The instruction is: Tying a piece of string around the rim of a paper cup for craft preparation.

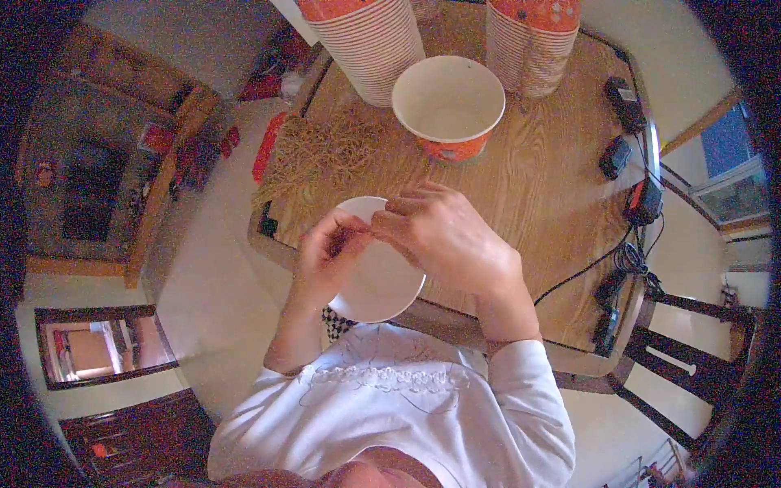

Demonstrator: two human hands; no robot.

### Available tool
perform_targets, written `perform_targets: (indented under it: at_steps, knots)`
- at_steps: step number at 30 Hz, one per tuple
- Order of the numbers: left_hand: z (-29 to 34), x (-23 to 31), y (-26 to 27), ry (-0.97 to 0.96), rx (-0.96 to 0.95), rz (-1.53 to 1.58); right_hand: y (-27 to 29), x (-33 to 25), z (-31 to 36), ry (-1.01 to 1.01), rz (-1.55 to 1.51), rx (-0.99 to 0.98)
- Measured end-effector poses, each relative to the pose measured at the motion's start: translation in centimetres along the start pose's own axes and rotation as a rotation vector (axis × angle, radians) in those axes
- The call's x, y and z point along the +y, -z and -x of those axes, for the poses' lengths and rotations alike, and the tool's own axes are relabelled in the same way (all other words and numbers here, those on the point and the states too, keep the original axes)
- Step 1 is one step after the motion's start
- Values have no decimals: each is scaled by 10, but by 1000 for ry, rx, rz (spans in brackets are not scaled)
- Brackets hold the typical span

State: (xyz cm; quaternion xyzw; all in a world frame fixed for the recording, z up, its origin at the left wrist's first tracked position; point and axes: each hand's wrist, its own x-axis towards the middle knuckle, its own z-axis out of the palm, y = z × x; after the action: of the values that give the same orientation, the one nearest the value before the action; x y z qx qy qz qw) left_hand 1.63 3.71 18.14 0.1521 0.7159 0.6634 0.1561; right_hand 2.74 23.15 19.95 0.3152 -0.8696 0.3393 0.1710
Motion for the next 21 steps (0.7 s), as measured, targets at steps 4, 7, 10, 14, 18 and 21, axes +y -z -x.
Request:
perform_targets:
  at_steps: [4,7,10,14,18,21]
  knots:
    - [2,4,-3,-62,51,-204,0,0,2,-97,17,-111]
    - [-2,5,-6,-88,37,-356,2,1,4,-166,50,-101]
    - [-3,-11,-7,-143,-41,-527,6,9,10,-378,50,-126]
    - [-7,-16,-15,-171,-219,-724,4,37,27,-485,169,-318]
    - [-10,-19,-18,-176,-304,-787,-1,45,29,-409,154,-457]
    - [-10,-20,-20,-193,-294,-794,0,42,23,-460,29,-469]
